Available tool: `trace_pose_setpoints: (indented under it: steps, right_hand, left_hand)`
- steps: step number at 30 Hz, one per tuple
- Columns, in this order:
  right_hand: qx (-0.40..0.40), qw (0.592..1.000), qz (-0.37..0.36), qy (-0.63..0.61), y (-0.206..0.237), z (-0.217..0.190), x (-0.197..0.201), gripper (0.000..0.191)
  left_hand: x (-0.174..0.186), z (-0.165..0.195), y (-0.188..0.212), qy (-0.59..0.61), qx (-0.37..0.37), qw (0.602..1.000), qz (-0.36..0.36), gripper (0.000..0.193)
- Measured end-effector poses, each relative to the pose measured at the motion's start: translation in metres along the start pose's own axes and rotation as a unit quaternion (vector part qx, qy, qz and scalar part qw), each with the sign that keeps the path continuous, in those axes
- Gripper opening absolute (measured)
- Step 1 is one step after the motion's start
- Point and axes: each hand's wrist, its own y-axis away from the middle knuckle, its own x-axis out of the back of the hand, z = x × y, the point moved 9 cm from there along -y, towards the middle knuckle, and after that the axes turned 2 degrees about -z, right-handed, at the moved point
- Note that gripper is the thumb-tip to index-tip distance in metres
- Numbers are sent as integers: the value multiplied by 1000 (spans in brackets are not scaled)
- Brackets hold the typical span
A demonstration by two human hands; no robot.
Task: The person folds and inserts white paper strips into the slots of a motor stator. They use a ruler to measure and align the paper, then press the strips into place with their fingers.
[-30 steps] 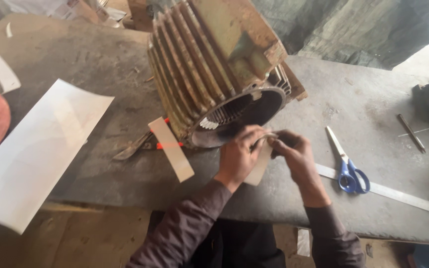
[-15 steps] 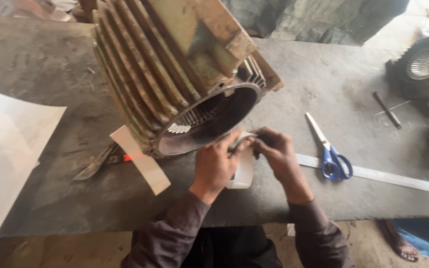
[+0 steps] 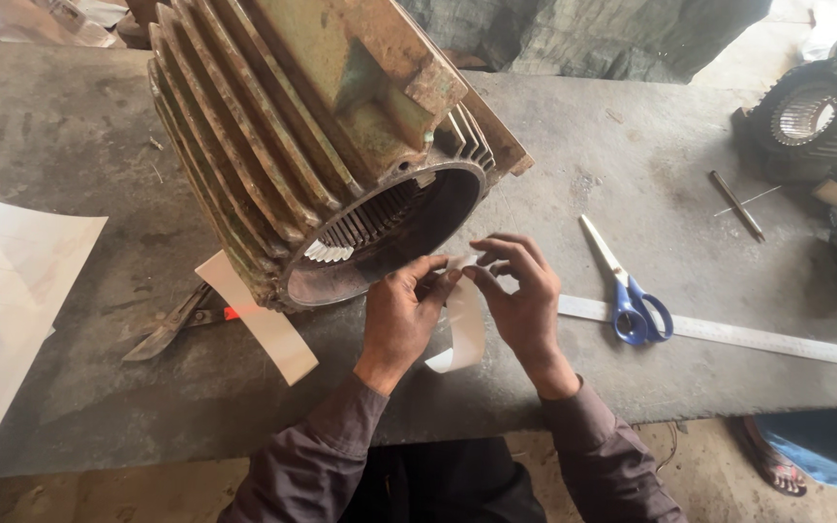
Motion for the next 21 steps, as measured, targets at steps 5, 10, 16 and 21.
trace_pose_setpoints:
  steps: [5, 10, 16, 21]
  right_hand:
    - [-38, 999, 2, -9, 9, 14, -4, 39]
    - [-59, 996, -5, -62, 15, 26, -9, 35]
    - [-164, 975, 3, -151, 26, 53, -14, 56]
    - [-180, 969, -32, -165, 33, 62, -28, 47]
  left_hand:
    - [0, -8, 5, 13, -2, 1000, 8, 30]
    - [0, -9, 7, -16, -25, 999, 24, 31]
    - [-3, -16, 12, 0, -12, 1000, 27, 29]
    - [2, -9, 17, -52, -54, 996, 48, 27]
